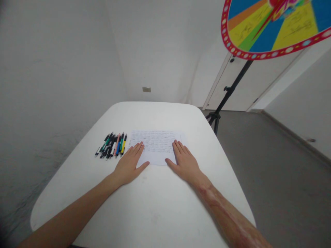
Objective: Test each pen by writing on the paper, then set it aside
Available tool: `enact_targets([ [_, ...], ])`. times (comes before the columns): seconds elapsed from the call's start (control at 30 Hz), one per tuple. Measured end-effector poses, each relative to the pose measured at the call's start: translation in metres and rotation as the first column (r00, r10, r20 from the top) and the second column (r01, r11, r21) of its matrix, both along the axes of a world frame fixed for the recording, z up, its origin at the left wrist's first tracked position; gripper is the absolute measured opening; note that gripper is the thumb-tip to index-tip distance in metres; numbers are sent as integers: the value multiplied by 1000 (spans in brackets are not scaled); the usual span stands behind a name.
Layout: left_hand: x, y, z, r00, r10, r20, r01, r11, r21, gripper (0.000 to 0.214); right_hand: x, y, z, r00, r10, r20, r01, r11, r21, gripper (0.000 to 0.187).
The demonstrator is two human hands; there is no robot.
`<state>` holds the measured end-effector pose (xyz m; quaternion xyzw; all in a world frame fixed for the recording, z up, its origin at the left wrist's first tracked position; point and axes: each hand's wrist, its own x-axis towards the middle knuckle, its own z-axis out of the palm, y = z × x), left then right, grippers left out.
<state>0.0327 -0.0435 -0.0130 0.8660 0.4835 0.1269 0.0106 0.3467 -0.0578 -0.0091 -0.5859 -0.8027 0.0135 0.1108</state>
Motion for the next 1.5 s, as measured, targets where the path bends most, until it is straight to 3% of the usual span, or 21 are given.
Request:
enact_targets([
  [1.5,0,0,0,1000,-7,-4,7,1000,-8,86,0,0,-1,1000,2,8,-2,1000,2,90],
])
